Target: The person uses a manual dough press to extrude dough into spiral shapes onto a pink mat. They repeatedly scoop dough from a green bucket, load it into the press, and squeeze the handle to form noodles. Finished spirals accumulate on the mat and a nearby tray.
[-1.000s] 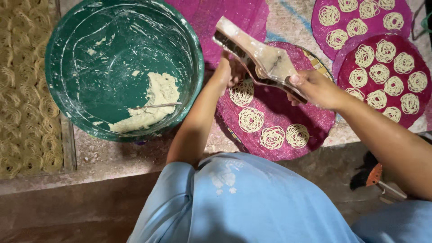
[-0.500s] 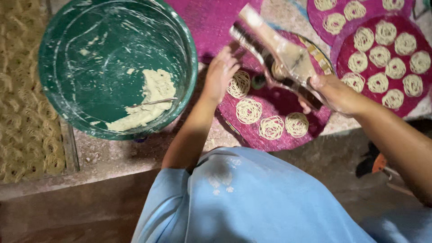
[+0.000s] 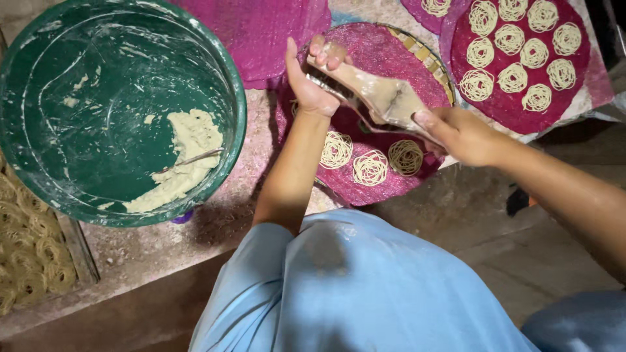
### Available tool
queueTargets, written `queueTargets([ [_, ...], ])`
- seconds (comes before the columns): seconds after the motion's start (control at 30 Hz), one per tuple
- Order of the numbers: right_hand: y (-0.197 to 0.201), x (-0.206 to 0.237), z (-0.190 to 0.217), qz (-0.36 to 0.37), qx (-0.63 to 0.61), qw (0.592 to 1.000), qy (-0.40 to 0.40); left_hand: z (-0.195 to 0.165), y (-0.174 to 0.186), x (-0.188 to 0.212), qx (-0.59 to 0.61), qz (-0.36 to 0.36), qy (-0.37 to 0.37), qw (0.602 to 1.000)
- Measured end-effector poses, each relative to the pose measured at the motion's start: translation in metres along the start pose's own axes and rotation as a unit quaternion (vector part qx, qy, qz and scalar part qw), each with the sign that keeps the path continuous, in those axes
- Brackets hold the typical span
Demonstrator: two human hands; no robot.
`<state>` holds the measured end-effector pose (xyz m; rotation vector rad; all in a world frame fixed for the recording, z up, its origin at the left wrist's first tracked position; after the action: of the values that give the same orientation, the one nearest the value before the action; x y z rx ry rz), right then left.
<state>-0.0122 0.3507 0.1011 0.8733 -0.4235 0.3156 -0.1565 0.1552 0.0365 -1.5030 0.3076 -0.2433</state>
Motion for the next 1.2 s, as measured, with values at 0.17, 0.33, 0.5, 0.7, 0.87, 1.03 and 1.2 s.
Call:
queueTargets([
  [0.17, 0.014, 0.006, -0.015, 0.035, 0.073, 0.995, -0.059, 0.021, 0.014, 0.003, -0.019, -0.061, -0.017, 0.998],
  [0.33, 0.025, -0.003, -0.005, -0.026, 0.053, 0.997, -0.046, 0.007, -0.004, -0.02, -0.058, -0.047, -0.052, 0.996],
  [0.5, 0.007, 0.004, 0.008, 0.006, -0.005, 1.0, 0.0, -0.004, 0.006, -0.009, -0.051, -0.091, -0.033, 0.994],
  [0.7, 0.039, 0.005, -0.009, -0.049, 0.053, 0.996, -0.057, 0.022, 0.001, -0.024, -0.038, -0.031, -0.062, 0.997],
  [0.87, 0.042, -0.007, -0.019, -0.093, -0.02, 0.995, -0.011, 0.015, -0.013, -0.038, -0.055, -0.054, -0.011, 0.997],
  [1.03, 0.035, -0.011, -0.033, -0.064, -0.094, 0.993, 0.033, 0.038, 0.051, -0.005, -0.385, -0.237, 0.187, 0.872],
  [1.2, 0.032, -0.016, -0.041, -0.079, -0.106, 0.99, 0.042, 0.056, 0.11, 0.017, -0.588, -0.157, 0.277, 0.743],
])
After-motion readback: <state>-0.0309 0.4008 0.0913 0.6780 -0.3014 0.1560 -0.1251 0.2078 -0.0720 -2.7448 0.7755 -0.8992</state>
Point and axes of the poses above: each hand's wrist, its own x-axis away from the middle knuckle, its own y-axis out of the back of the hand, z = x × y, the point moved 9 cm from there along -x, towards the middle knuckle, and after that the axes turned 5 degrees about -z, right-handed, at the moved point
